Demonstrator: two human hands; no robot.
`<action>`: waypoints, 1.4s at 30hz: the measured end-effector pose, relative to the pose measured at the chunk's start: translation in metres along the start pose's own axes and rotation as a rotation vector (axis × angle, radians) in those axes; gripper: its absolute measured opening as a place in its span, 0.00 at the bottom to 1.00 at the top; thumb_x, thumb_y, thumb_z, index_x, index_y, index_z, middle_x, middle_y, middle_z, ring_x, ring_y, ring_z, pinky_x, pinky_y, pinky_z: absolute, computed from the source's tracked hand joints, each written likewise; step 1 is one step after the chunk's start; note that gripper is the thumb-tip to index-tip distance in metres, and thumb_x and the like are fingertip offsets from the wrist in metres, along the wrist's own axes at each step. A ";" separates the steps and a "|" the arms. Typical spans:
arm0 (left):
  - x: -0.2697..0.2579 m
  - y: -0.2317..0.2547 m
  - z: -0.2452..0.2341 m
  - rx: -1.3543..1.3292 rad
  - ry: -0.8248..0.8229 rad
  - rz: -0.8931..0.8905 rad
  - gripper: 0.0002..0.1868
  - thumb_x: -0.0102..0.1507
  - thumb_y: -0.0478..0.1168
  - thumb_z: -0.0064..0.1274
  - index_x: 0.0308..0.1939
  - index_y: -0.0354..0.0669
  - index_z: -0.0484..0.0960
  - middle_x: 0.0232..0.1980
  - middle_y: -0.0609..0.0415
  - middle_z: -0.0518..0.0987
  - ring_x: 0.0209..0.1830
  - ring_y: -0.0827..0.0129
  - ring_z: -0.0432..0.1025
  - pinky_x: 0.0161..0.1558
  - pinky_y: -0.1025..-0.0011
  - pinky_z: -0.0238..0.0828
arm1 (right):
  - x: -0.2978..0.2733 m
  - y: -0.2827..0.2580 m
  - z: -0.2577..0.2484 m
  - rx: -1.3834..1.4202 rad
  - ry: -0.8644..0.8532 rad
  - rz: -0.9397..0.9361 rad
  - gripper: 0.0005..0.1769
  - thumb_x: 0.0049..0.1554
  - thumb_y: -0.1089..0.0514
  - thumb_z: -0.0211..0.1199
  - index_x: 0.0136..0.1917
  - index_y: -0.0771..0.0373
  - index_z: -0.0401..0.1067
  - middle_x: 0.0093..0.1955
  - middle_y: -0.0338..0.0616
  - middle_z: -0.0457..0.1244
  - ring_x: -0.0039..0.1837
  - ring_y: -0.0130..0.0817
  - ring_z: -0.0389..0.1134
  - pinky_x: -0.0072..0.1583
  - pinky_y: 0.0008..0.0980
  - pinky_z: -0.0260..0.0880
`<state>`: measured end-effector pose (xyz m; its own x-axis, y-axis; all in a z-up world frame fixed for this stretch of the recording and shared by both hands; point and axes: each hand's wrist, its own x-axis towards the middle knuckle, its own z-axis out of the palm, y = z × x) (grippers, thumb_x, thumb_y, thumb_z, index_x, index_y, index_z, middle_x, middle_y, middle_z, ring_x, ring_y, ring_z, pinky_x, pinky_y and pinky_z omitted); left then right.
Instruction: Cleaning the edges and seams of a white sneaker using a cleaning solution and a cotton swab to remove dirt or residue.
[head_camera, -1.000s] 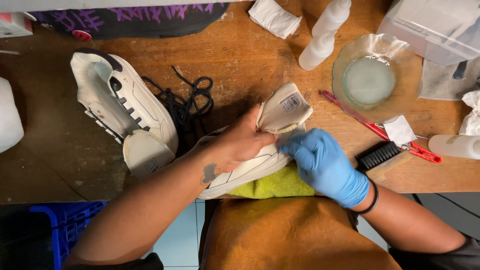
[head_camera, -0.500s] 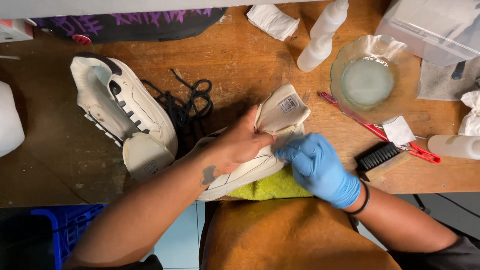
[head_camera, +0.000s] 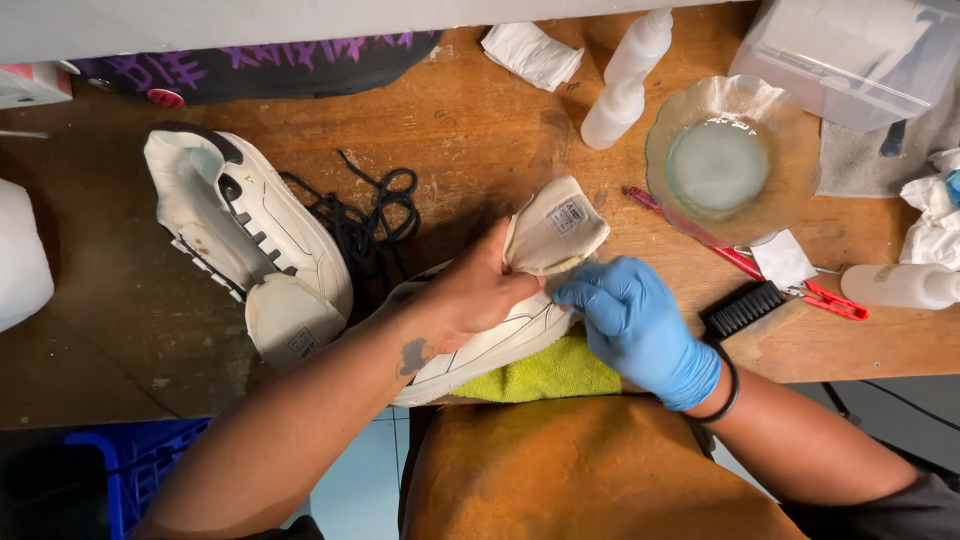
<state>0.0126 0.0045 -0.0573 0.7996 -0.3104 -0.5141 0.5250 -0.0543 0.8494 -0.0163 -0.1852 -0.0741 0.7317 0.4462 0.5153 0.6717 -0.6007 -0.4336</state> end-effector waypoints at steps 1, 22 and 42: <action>-0.001 0.005 -0.001 0.001 -0.003 0.001 0.34 0.54 0.34 0.49 0.65 0.38 0.62 0.61 0.42 0.69 0.64 0.56 0.62 0.64 0.53 0.57 | 0.003 0.012 -0.004 -0.003 0.002 0.001 0.07 0.51 0.70 0.60 0.41 0.60 0.72 0.35 0.41 0.62 0.37 0.44 0.64 0.37 0.41 0.68; -0.027 0.098 0.038 1.532 -0.401 -0.115 0.40 0.60 0.32 0.34 0.76 0.54 0.41 0.51 0.37 0.78 0.52 0.40 0.74 0.54 0.46 0.67 | -0.042 0.043 -0.097 1.634 0.572 1.139 0.08 0.61 0.66 0.51 0.52 0.71 0.67 0.41 0.47 0.65 0.43 0.33 0.72 0.45 0.31 0.76; -0.024 0.059 0.011 1.674 -0.066 0.426 0.44 0.55 0.57 0.51 0.73 0.51 0.56 0.53 0.60 0.79 0.51 0.61 0.73 0.48 0.57 0.67 | -0.164 0.108 -0.199 -0.023 0.794 1.235 0.04 0.65 0.61 0.56 0.47 0.60 0.68 0.35 0.38 0.63 0.36 0.22 0.65 0.43 0.19 0.68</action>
<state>0.0213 -0.0020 0.0070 0.7560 -0.5967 -0.2691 -0.5859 -0.8002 0.1284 -0.0867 -0.4552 -0.0580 0.5683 -0.8168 0.0997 -0.3272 -0.3355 -0.8834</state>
